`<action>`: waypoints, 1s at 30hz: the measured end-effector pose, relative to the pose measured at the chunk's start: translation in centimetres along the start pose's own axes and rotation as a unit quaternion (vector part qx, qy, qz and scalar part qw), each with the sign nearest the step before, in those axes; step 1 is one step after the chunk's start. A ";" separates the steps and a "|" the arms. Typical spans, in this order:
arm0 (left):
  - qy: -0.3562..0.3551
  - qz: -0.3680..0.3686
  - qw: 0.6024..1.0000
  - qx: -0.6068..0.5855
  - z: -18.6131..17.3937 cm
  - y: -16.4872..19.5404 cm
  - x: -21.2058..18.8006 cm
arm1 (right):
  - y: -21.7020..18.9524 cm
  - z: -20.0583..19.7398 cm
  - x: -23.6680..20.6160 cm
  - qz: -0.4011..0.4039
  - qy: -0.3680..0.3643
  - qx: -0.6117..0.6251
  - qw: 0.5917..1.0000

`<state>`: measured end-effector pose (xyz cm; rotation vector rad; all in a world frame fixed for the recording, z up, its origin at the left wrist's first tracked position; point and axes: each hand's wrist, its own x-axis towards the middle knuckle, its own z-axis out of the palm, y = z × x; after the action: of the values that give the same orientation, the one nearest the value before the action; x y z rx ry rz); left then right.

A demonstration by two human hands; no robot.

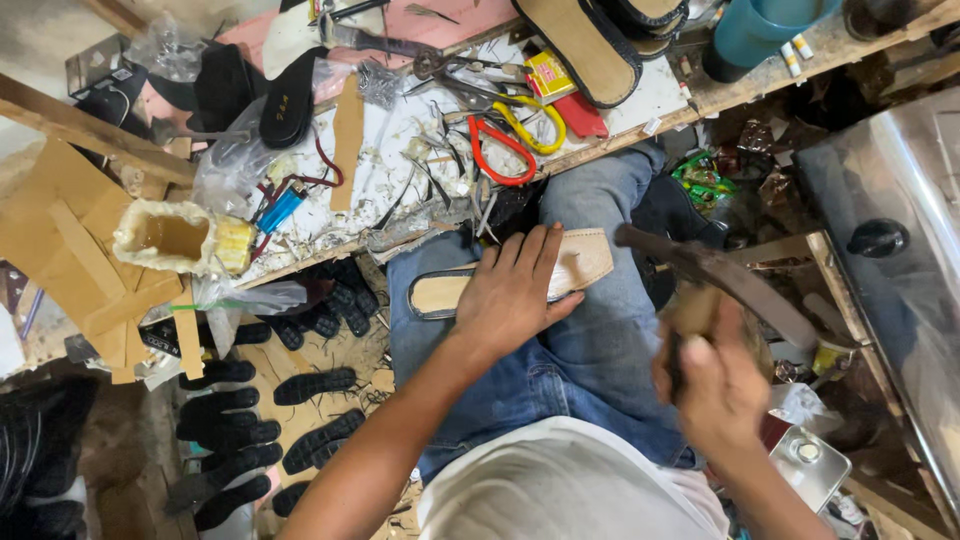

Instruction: The person assembles a sandal by attaching a black rubber sole strip to a beige insole. They use a hammer to tap the strip into place and scissors to trim excess material. The process is repeated for multiple sandals, with finished units placed on a nearby shelf.

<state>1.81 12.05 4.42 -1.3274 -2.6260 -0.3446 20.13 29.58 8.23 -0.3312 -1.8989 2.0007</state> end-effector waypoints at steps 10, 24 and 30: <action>-0.008 -0.001 1.000 -0.001 -0.4 -0.2 -0.1 | 3.2 2.1 1.6 -0.074 -0.015 -0.218 0.973; -0.046 0.001 0.997 -0.064 -3.6 -1.7 -0.7 | 2.7 0.5 0.8 -0.167 -0.243 -0.216 0.931; 0.204 -0.183 0.884 -0.379 -9.2 -7.4 -4.3 | 2.3 5.1 1.4 -0.064 -0.418 -0.214 0.881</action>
<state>-1.14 1.85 11.21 -0.7336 -2.4082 -1.6394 16.50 25.42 6.39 0.6615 -2.7797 1.7401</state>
